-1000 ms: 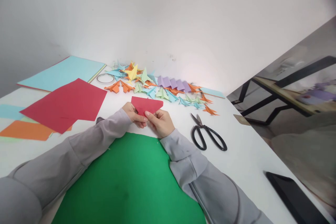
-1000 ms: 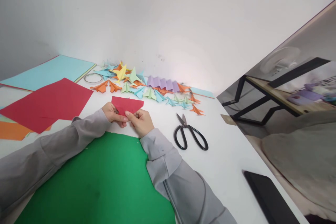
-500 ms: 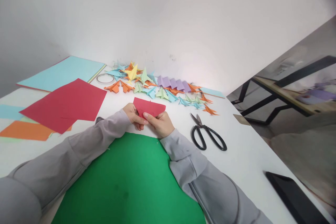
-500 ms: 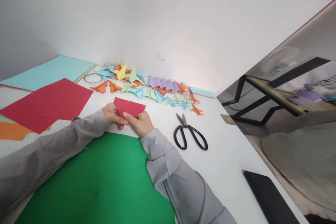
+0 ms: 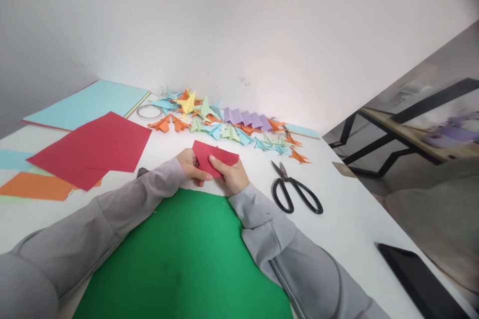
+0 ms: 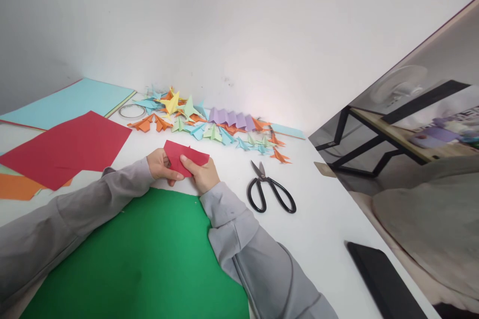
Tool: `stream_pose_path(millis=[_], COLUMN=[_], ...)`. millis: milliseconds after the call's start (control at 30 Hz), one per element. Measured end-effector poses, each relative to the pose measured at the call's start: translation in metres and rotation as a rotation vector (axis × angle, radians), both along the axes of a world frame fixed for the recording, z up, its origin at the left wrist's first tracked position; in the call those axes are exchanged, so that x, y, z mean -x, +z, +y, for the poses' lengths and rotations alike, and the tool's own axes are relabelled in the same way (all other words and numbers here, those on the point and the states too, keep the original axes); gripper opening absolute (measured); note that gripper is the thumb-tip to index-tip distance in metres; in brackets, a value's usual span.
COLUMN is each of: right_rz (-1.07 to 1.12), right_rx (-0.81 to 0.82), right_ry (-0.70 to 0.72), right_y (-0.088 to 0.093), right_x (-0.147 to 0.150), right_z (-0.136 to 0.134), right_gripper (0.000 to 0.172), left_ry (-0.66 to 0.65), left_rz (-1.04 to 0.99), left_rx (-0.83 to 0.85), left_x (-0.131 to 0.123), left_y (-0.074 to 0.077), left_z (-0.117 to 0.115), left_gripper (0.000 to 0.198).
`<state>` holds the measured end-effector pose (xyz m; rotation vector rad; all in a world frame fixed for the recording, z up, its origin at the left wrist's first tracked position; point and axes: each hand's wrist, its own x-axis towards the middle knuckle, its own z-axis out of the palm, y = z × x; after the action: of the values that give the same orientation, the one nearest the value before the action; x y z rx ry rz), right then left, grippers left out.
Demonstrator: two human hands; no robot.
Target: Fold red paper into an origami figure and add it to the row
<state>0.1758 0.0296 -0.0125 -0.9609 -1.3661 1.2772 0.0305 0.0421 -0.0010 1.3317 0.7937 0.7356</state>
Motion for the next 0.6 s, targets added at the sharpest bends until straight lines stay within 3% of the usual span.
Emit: stream_pose_path(millis=[267, 400, 600], right_rz=[-0.038, -0.076, -0.088], right_rx=[-0.019, 0.062, -0.047], right_ry=[0.034, -0.042, 0.022], right_y=[0.0062, 0.0025, 0.0014], right_x=[0.0018, -0.0012, -0.0030], right_z=[-0.0035, -0.0020, -0.0021], right_gripper=[0.052, 0.062, 0.039], left_ry=[0.125, 0.119, 0.120], left_rz=[-0.057, -0.034, -0.031], left_rx=[-0.017, 0.019, 0.000], left_x=[-0.0059, -0.0032, -0.0030], left_y=[0.0060, 0.0059, -0.0004], left_z=[-0.0045, -0.0022, -0.0004], left_gripper=[0.030, 0.029, 0.027])
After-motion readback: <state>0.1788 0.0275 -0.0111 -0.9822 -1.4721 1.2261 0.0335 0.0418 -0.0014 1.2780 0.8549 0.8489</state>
